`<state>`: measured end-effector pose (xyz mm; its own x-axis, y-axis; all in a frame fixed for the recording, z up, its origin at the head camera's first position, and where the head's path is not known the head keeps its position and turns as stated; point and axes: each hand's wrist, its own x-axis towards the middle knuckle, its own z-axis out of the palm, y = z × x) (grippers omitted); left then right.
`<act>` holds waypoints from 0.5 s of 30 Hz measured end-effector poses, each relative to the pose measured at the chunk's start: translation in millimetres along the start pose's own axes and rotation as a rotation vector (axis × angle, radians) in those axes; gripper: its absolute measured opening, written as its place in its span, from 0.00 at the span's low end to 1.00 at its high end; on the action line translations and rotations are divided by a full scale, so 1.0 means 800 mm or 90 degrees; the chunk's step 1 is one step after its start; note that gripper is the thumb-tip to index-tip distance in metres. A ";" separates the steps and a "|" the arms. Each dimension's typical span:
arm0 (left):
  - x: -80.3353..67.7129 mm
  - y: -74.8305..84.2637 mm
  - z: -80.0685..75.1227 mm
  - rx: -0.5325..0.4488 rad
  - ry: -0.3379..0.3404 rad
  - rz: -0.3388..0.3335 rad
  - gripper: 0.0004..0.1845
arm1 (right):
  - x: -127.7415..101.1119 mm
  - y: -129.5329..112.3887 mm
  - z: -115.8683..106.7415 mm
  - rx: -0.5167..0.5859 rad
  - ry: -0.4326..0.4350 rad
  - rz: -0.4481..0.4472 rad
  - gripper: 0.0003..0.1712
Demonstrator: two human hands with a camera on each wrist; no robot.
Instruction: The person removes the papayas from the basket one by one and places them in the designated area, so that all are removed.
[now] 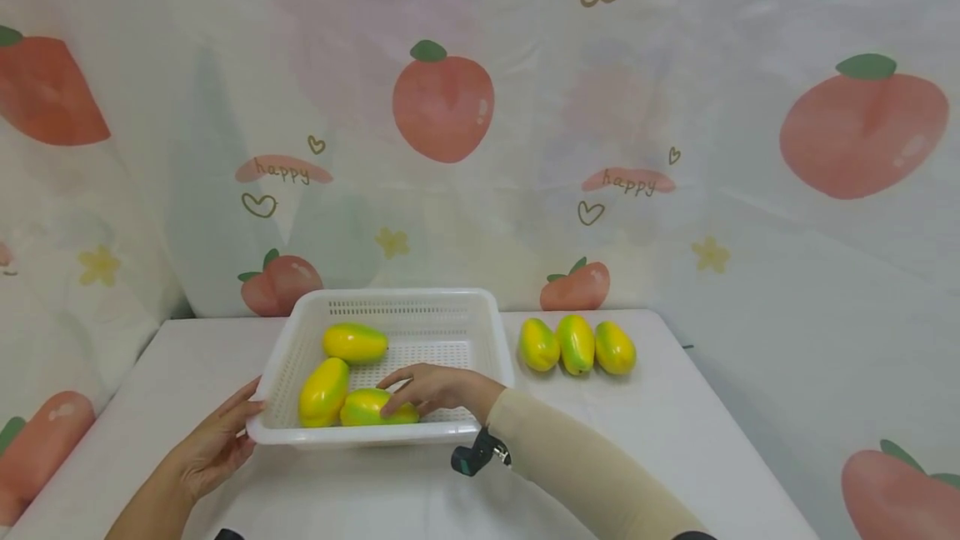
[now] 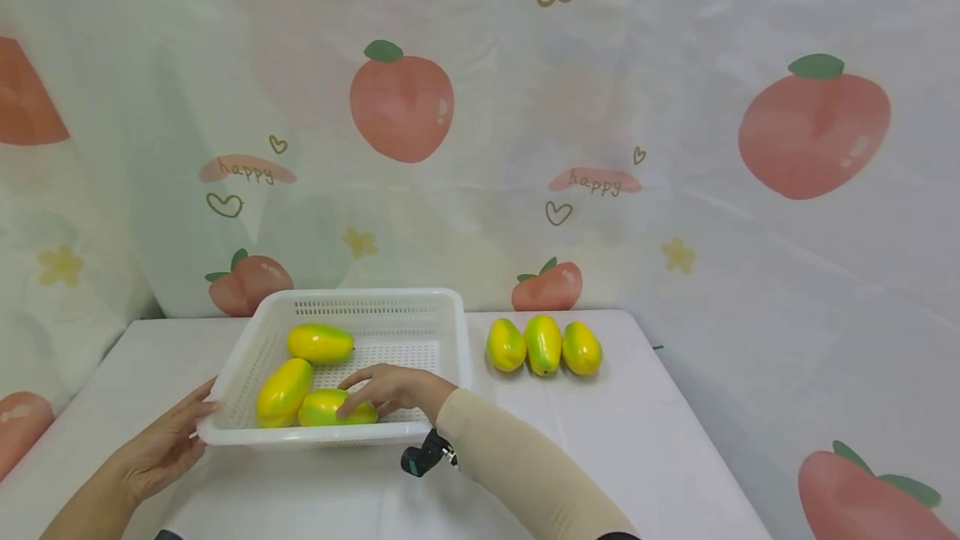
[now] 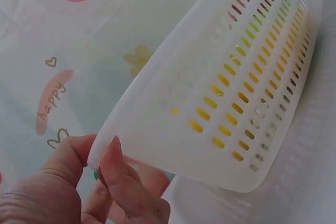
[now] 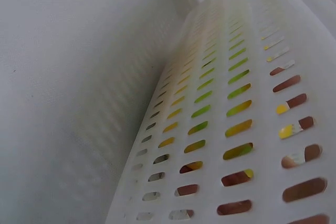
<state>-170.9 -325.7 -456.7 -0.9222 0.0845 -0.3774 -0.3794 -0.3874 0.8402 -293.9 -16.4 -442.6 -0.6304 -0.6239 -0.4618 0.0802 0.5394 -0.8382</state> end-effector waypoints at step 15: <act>-0.002 -0.001 0.005 0.003 0.012 0.011 0.21 | -0.003 0.000 -0.003 -0.024 -0.007 -0.023 0.27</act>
<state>-169.4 -321.7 -455.5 -0.9270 0.0612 -0.3702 -0.3641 -0.3844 0.8483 -294.0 -13.3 -440.9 -0.6234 -0.6494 -0.4354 0.0290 0.5373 -0.8429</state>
